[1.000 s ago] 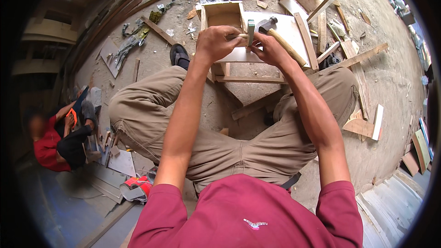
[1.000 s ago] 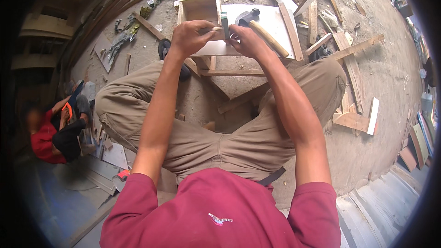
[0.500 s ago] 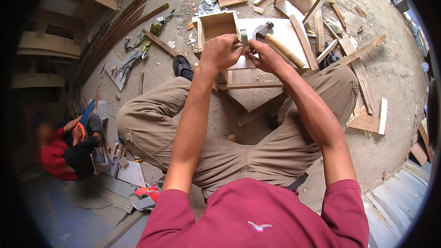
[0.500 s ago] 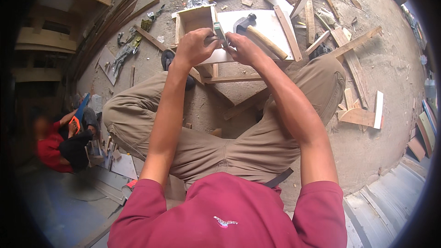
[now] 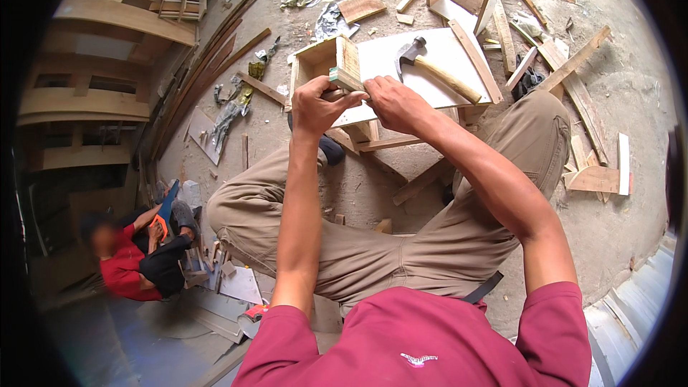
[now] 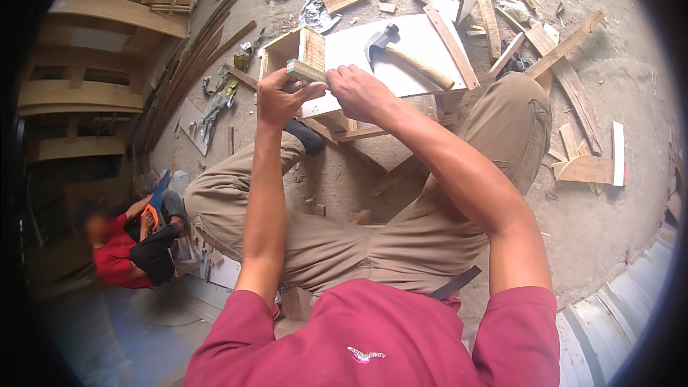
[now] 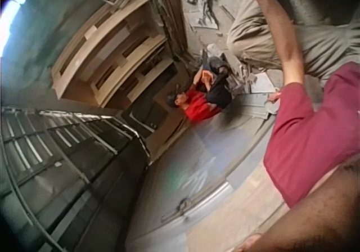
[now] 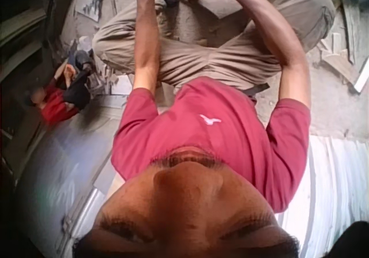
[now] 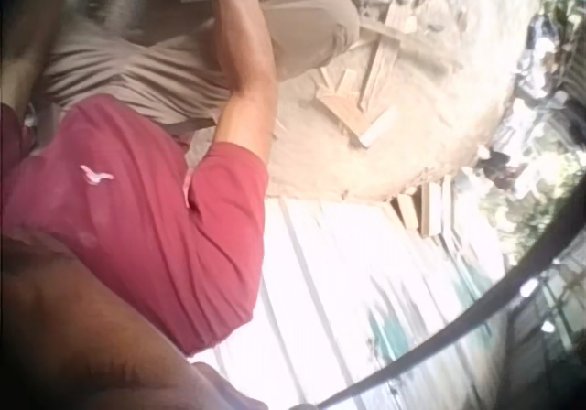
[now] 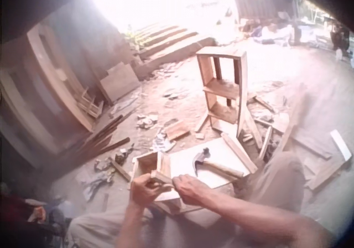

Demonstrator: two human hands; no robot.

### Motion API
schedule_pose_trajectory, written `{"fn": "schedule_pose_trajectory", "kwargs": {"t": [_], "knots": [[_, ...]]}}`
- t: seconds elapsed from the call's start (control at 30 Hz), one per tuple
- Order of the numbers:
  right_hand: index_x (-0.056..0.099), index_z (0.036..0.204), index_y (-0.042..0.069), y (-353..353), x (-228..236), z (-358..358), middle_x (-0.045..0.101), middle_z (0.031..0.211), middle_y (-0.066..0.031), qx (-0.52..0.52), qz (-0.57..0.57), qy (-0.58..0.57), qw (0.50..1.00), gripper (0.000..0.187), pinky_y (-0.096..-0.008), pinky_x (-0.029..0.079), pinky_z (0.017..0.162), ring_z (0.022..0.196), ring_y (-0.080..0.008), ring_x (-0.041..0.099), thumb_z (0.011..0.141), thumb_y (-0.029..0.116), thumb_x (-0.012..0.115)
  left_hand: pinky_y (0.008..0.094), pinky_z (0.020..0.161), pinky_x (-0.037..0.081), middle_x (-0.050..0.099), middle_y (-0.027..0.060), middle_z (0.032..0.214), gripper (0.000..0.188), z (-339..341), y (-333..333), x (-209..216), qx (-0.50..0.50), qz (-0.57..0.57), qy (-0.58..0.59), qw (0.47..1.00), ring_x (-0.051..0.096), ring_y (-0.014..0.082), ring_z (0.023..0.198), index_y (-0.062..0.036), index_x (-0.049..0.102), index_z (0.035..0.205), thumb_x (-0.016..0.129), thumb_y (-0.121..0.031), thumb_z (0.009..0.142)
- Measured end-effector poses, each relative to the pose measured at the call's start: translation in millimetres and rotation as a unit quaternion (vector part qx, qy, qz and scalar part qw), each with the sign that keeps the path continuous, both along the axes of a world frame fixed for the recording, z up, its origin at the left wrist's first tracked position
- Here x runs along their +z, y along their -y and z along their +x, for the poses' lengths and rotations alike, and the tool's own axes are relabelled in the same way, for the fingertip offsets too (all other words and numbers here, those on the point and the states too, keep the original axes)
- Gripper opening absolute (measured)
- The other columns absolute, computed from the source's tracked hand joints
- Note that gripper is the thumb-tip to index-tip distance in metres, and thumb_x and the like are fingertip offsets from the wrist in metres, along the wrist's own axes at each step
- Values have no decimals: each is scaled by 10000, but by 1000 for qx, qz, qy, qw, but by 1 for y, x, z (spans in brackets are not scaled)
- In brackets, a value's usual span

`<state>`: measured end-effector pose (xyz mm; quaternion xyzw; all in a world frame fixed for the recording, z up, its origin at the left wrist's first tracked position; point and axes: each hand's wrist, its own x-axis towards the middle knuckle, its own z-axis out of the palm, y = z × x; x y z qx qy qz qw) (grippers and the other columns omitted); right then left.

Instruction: The person assembles a small wooden box by fitting pieces together and securing them with a hammer. The person repeatedly aligns the wooden components and hammers them into place while sitting on the floor.

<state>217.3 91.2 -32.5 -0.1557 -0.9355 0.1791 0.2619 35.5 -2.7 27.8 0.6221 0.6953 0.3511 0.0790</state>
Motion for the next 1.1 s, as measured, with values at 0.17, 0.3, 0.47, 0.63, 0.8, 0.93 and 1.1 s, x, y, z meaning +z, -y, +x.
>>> {"fn": "schedule_pose_trajectory", "kwargs": {"t": [0.17,0.3,0.47,0.63,0.8,0.93,1.1], "knots": [[552,1121,-84,6,18,0,615,973,-215,-9,-9,6,1000,334,-423,524,850,925,-351,638,791,-39,580,270,569,533,752,76,750,333,6,1,16,6,82,34,996,678,91,639,-3,780,909,917,-264,754],[532,1194,-101,16,44,4,605,1013,-228,-11,-62,39,997,403,-440,526,845,947,-362,643,796,-47,570,245,579,524,758,52,772,262,-5,7,8,29,85,162,983,664,62,668,22,775,916,873,-184,788],[536,1226,-82,19,56,4,594,1045,-217,-35,-2,34,999,363,-466,505,852,963,-364,636,876,6,572,242,605,545,759,67,814,235,2,11,14,42,127,217,967,679,76,696,51,757,926,836,-138,811],[585,1248,-30,16,73,4,612,1066,-175,-29,11,-53,998,349,-458,493,864,971,-339,631,926,90,645,259,646,568,748,86,831,226,-3,19,20,69,185,316,928,695,108,729,54,728,918,825,-130,828],[615,1291,44,12,100,13,627,1064,-140,17,24,-169,985,445,-433,483,878,975,-308,632,873,131,738,248,600,489,681,22,759,232,5,24,52,45,250,290,923,608,82,683,6,683,812,841,-162,790],[655,1279,79,11,110,20,633,1060,-130,45,3,-244,969,464,-407,517,824,889,-275,657,838,143,783,271,587,453,610,25,657,328,8,21,78,-16,344,168,924,544,120,581,-27,632,711,867,-255,731],[672,1289,79,19,119,29,617,1071,-135,76,-16,-281,957,559,-409,557,730,851,-277,661,755,106,834,323,622,467,573,8,613,340,9,25,85,-83,393,136,906,525,128,555,-32,615,682,868,-251,743]]}}
